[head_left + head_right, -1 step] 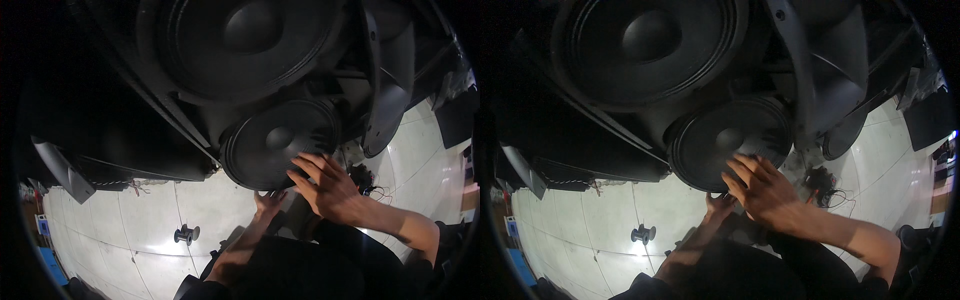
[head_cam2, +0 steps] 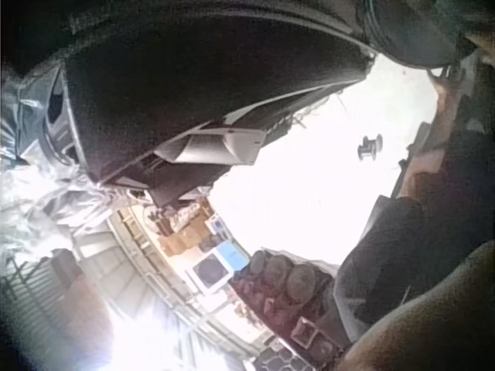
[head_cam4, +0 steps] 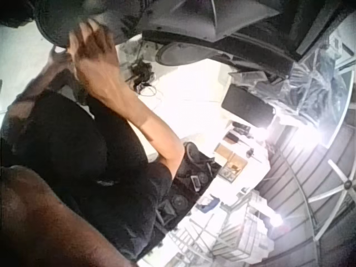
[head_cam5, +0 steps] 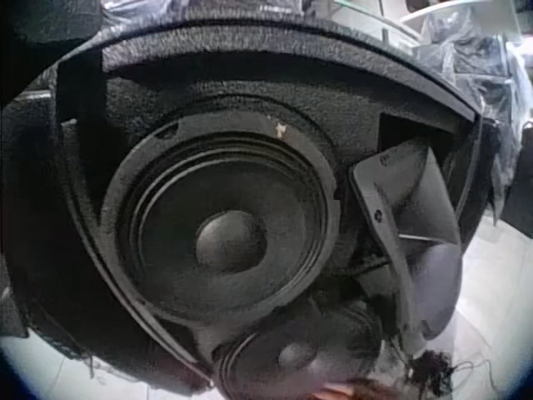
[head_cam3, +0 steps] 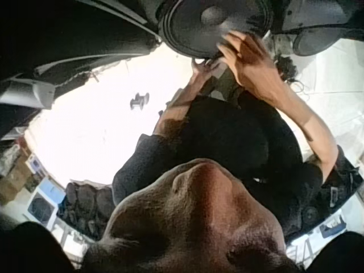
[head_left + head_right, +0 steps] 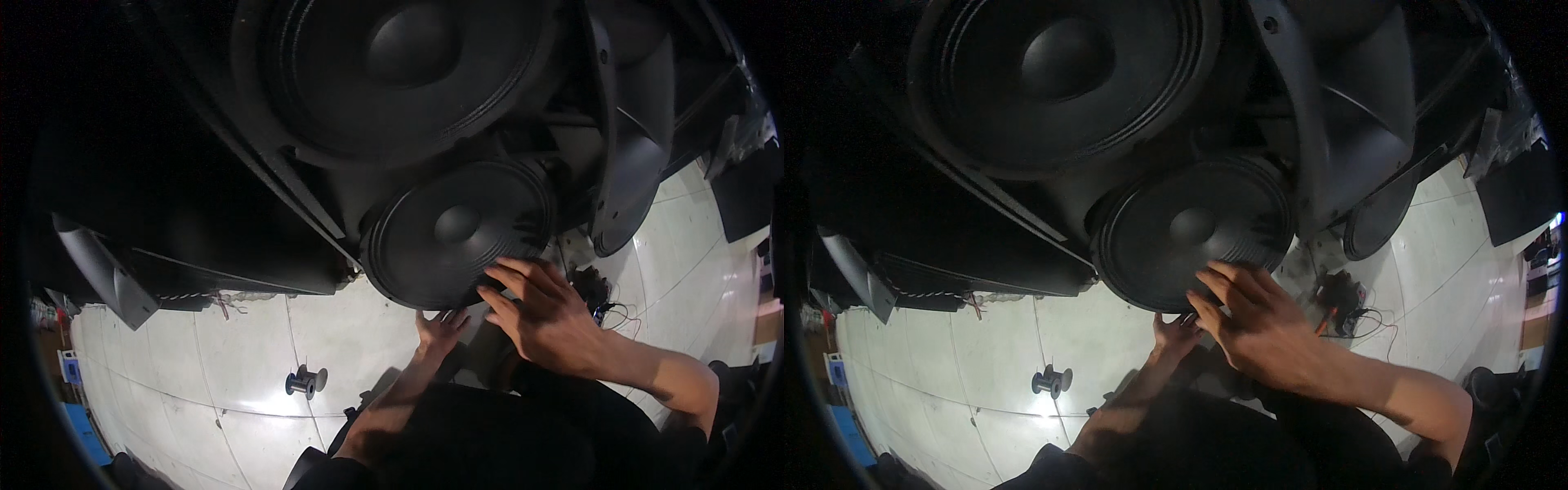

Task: The person sits on the floor and uses a soldering iron and solder to connect wires to a speaker driver mounted in a large speaker enclosure. They strip wire ends, apply solder to terminals, and secure connections while handling the speaker and tools.

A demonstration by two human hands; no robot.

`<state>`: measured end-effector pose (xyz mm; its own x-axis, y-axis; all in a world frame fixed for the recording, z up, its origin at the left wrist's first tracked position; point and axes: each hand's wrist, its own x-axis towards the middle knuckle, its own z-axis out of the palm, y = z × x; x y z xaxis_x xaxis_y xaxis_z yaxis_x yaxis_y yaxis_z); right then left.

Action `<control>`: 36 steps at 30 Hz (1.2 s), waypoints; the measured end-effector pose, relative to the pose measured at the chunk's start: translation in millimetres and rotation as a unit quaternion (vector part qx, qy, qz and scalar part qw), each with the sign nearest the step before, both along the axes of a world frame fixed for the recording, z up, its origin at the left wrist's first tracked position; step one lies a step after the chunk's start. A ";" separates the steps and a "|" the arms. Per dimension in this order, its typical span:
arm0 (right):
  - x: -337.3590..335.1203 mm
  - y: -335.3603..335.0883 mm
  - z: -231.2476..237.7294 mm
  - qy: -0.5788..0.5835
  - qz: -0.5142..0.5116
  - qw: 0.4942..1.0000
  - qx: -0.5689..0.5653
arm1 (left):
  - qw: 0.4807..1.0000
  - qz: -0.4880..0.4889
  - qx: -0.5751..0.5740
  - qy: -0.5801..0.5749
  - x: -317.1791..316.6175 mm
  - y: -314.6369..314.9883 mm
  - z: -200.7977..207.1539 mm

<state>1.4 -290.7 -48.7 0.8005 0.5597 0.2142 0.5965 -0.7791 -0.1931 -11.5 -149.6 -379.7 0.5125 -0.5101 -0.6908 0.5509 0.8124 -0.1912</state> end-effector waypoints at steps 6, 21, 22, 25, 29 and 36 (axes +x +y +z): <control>-61.4 4.4 69.6 0.145 -0.069 0.984 0.081 | 0.975 -0.123 0.171 -0.077 -16.8 29.3 30.6; -90.4 -12.7 54.6 0.166 -0.032 0.981 0.099 | 0.076 -0.023 0.686 -0.723 150.5 -76.6 254.7; -89.4 -12.2 55.4 0.175 -0.032 0.979 0.099 | 0.031 -0.059 0.716 -0.695 156.7 -83.8 248.1; -88.0 -13.1 55.3 0.200 -0.034 0.973 0.110 | -0.079 -0.152 0.778 -0.605 164.9 -93.8 234.9; -85.0 -17.2 50.8 0.229 -0.025 0.966 0.117 | -0.069 -0.231 0.811 -0.532 164.6 -100.7 243.5; -81.3 -19.5 56.7 0.261 -0.029 0.961 0.085 | 0.017 -0.109 0.784 -0.611 135.0 -100.8 252.0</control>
<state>-79.9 -310.2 8.0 0.8523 0.5039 -0.1404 0.3410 -0.7388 -0.5812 123.5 -250.4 -127.8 0.7366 -0.4376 0.5157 -0.6122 -0.7555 0.2332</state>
